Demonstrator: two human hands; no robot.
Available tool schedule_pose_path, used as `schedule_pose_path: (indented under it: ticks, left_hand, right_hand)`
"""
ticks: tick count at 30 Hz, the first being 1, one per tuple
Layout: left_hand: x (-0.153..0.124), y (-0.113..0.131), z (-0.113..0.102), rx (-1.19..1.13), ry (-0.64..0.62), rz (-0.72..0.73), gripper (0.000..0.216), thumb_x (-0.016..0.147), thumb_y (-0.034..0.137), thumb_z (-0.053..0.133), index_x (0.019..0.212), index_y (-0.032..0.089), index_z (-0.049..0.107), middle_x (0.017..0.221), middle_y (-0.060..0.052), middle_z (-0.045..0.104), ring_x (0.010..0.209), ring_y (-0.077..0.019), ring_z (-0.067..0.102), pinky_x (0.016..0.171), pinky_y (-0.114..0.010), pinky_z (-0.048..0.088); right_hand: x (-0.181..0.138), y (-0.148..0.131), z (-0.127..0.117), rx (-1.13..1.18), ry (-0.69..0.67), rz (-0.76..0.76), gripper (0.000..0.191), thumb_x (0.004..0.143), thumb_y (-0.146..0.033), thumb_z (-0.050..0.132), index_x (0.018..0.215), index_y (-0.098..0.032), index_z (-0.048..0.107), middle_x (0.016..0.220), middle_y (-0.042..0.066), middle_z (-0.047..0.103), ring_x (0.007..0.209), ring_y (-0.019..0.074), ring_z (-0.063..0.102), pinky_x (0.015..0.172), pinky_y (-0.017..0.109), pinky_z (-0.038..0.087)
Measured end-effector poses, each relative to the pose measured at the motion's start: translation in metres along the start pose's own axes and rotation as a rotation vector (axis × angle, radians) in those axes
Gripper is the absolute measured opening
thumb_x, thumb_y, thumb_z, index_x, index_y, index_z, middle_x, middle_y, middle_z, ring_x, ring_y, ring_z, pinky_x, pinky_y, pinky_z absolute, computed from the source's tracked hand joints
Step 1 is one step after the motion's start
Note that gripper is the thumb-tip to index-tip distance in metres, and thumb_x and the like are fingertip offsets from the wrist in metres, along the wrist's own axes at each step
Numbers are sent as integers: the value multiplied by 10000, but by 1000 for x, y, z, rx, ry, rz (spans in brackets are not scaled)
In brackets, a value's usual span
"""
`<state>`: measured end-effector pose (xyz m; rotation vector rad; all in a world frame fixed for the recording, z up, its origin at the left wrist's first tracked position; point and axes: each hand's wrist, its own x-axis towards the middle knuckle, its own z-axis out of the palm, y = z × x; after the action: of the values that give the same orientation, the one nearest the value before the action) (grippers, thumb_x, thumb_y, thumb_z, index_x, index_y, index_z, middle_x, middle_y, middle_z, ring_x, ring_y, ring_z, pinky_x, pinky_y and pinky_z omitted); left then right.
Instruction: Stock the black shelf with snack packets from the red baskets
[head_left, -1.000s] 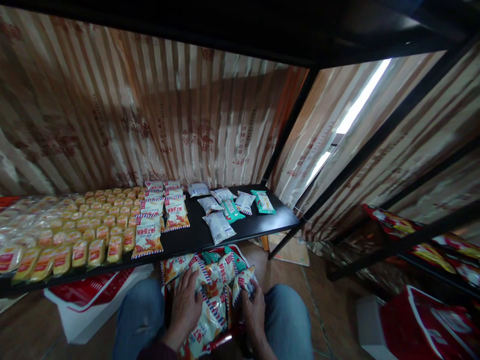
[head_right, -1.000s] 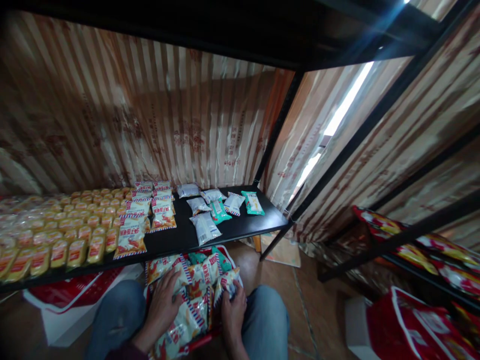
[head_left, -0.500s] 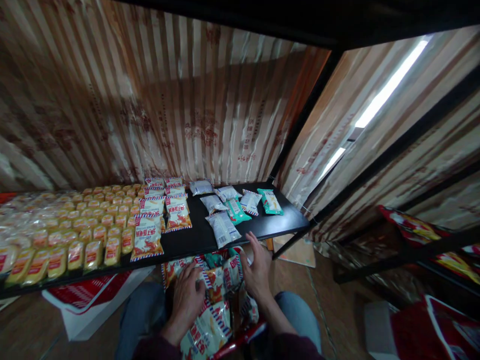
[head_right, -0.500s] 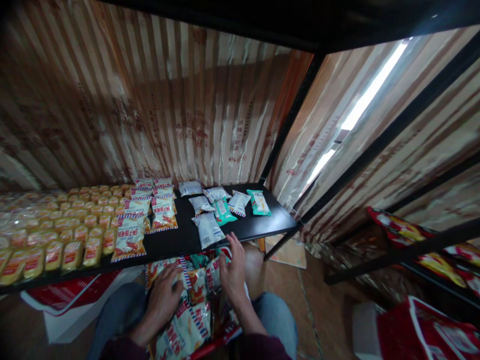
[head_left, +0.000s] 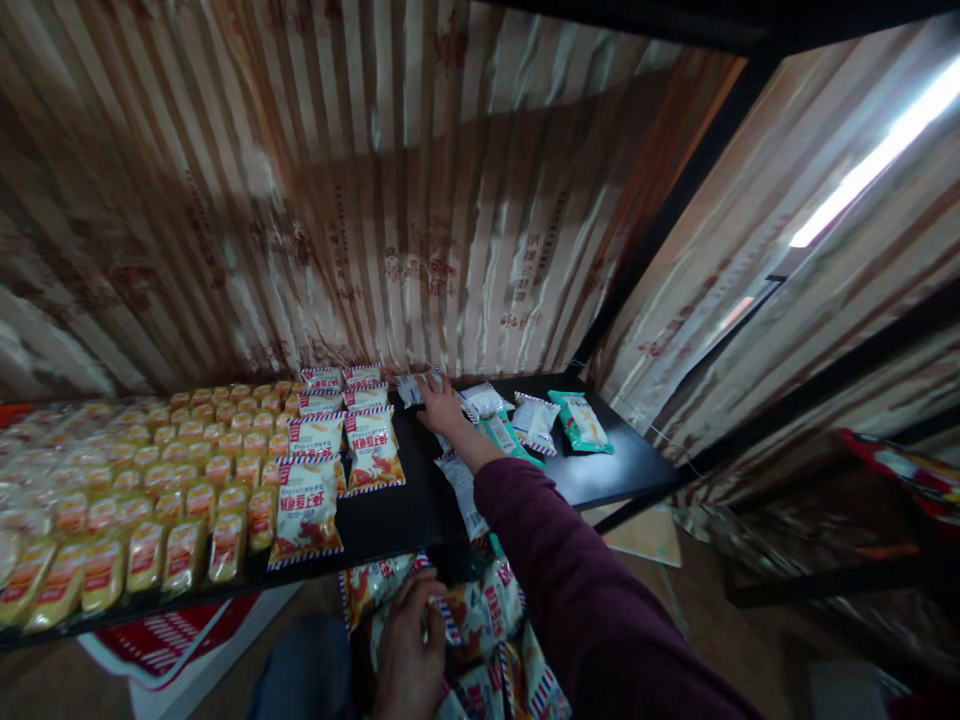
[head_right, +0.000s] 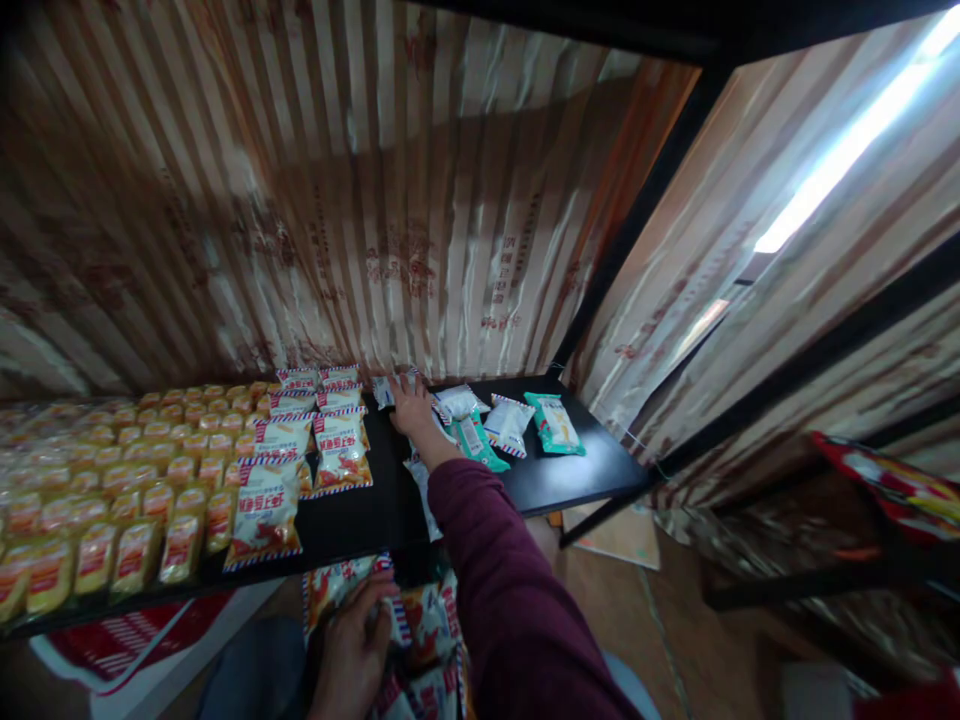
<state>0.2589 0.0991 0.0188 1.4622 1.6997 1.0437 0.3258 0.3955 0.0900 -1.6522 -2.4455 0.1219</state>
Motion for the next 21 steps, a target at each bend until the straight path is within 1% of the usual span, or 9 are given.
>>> schedule_pose_path:
  ticks: [2, 5, 7, 10, 13, 16, 18, 21]
  left_hand:
    - [0, -7, 5, 5, 20, 9, 297, 798, 210, 423, 876, 216, 710, 1099, -75, 703, 1068, -196, 638, 961, -348, 493]
    - [0, -17, 10, 29, 42, 22, 323, 801, 191, 396, 871, 217, 711, 1064, -72, 714, 1046, -188, 644, 956, -326, 491]
    - [1, -23, 11, 53, 22, 13, 336, 801, 188, 392, 886, 225, 715, 1076, -68, 711, 1059, -190, 639, 965, -329, 486]
    - [4, -29, 8, 51, -58, -16, 338, 807, 209, 405, 928, 245, 718, 1110, -55, 701, 1081, -194, 633, 971, -332, 488]
    - [5, -32, 5, 10, -113, -23, 303, 795, 231, 444, 925, 253, 716, 1122, -48, 697, 1082, -199, 634, 962, -336, 499]
    - [5, -32, 4, -17, -113, -43, 295, 803, 245, 442, 924, 242, 711, 1121, -56, 696, 1090, -198, 628, 981, -343, 485]
    - [3, -32, 6, -17, -97, -48, 306, 818, 253, 418, 917, 236, 707, 1101, -63, 700, 1081, -197, 630, 979, -344, 484]
    - [-3, -27, 10, 29, -44, -30, 329, 840, 246, 377, 899, 234, 700, 1090, -71, 697, 1073, -202, 628, 976, -360, 484]
  right_hand:
    - [11, -1, 7, -55, -53, 9, 885, 760, -263, 667, 1501, -269, 183, 1587, 49, 168, 1443, 377, 40, 1117, 532, 206]
    - [20, -1, 19, -84, -91, 6, 884, 754, -314, 688, 1492, -291, 202, 1585, 67, 167, 1434, 402, 29, 1097, 591, 187]
    - [21, -2, 26, -61, -54, 17, 788, 786, -295, 650, 1471, -283, 262, 1573, 93, 198, 1422, 413, 82, 1070, 616, 212]
    - [17, -2, 34, -38, 24, 6, 597, 831, -210, 567, 1400, -252, 392, 1547, 119, 254, 1397, 424, 151, 1037, 633, 240]
    - [8, 3, 37, -54, 48, -52, 439, 879, -209, 494, 1317, -241, 478, 1544, 113, 264, 1405, 396, 149, 1045, 624, 226]
    - [-3, 18, 36, -71, 68, -87, 338, 916, -223, 441, 1242, -244, 528, 1538, 100, 287, 1407, 352, 184, 1061, 600, 221]
    - [-9, 32, 33, -76, 82, -106, 308, 919, -204, 433, 1202, -240, 548, 1527, 95, 316, 1397, 329, 225, 1068, 582, 232]
    - [-12, 53, 26, -55, 96, -178, 273, 924, -175, 412, 1139, -208, 577, 1509, 107, 352, 1381, 300, 280, 1080, 534, 260]
